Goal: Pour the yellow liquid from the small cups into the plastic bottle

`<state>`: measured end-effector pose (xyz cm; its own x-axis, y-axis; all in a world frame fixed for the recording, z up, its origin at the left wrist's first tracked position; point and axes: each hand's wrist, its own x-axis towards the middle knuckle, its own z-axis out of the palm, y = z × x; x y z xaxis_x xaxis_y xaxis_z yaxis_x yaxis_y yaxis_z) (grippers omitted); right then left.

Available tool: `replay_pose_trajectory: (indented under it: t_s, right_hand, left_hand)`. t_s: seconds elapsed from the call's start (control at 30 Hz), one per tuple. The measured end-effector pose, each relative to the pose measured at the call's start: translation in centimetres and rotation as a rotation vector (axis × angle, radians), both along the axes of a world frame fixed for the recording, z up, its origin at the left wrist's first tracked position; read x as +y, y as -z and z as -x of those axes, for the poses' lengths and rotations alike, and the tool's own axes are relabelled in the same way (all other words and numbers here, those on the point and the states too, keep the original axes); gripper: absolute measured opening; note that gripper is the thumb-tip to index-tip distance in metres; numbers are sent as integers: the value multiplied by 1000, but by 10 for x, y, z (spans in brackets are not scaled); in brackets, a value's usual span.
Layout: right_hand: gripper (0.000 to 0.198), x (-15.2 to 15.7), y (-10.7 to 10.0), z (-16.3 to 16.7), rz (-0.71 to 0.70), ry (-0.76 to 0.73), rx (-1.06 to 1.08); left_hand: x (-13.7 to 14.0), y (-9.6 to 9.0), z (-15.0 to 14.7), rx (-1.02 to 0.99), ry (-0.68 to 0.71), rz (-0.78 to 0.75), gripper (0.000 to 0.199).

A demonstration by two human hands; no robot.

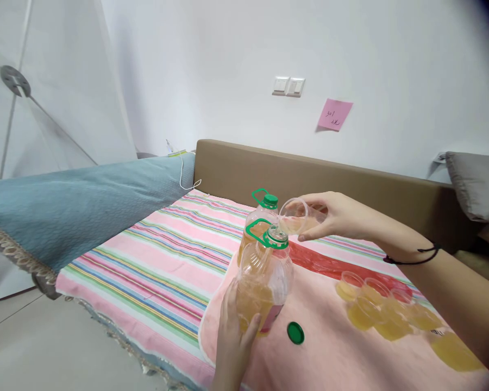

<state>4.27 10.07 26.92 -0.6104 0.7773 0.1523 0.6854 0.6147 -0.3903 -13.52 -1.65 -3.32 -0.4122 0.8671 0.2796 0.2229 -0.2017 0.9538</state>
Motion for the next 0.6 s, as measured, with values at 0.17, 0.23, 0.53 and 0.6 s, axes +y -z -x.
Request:
replay_pose_trajectory:
  t_s: [0.17, 0.23, 0.53, 0.6]
  right_hand:
    - [50, -2, -2, 2, -28, 13, -34]
    - [52, -3, -3, 3, -29, 12, -37]
    - [49, -8, -8, 9, 8, 23, -36]
    - [49, -7, -9, 9, 6, 14, -37]
  left_hand:
    - [-1, -3, -1, -26, 11, 15, 68]
    - [-2, -4, -1, -28, 8, 19, 68]
    - [-3, -6, -3, 29, -16, 10, 65]
    - [-3, -5, -3, 52, -30, 13, 66]
